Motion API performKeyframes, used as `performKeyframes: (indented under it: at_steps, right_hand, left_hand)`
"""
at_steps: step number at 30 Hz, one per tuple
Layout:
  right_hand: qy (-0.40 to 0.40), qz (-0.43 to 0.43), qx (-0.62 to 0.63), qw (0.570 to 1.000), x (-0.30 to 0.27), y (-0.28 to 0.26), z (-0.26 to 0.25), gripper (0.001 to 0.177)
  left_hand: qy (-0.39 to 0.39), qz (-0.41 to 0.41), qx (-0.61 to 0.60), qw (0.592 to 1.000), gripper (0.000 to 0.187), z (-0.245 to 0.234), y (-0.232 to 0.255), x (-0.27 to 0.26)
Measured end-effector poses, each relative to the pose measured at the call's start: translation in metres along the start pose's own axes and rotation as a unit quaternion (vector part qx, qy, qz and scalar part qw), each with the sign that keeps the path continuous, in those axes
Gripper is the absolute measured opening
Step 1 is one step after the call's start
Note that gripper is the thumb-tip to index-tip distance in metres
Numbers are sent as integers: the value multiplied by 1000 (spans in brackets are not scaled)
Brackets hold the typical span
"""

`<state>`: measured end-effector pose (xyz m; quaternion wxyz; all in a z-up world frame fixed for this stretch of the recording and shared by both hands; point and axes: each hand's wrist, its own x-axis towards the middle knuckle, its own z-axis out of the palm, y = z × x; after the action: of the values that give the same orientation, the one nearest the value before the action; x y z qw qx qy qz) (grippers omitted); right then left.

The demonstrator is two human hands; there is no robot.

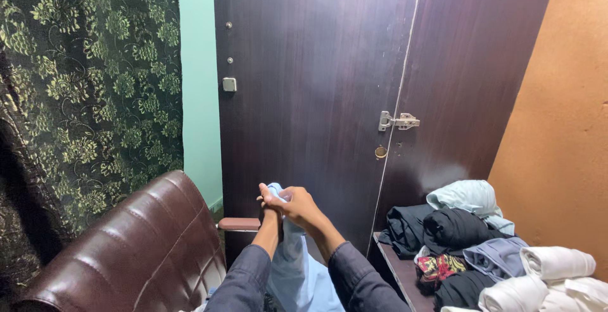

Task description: The person folds and rolls several garments, including shirts and pants, and places them onto a stack on a nearby surface.

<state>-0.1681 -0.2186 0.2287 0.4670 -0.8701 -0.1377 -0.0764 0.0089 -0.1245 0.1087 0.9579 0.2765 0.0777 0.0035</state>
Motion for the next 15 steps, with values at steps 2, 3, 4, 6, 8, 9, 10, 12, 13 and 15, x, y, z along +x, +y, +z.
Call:
performKeyframes:
  at_steps: [2,3,4,6,8,9,10,12,13,15]
  right_hand:
    - [-16,6,89,996,0,3,-3,52]
    - [-16,7,90,996,0,7,-2,52]
    - [-17,15,115,993,2,12,-2,49]
    - [-16,24,139,990,4,25,-1,48]
    - [39,56,235,969,5,39,1,48]
    - [39,56,236,969,7,43,0,48]
    - [70,75,275,956,11,45,-2,47]
    - [102,94,315,939,16,46,-7,45]
    - [106,117,398,904,19,47,-12,46]
    - [111,142,476,861,19,53,-11,46]
  left_hand:
    - [17,25,75,997,83,-7,-2,-11]
    - [25,37,112,993,83,-10,-3,-20]
    - [32,50,150,987,83,-11,-2,-32]
    - [38,61,188,980,83,0,4,-67]
    - [-52,51,117,991,78,15,12,-106]
    - [-51,51,117,990,78,19,17,-123]
    - [-94,46,147,984,76,22,23,-135]
    - [-137,39,178,974,75,23,28,-140]
    - [-161,18,191,968,78,19,27,-135]
    - [-184,-6,203,962,81,7,12,-112]
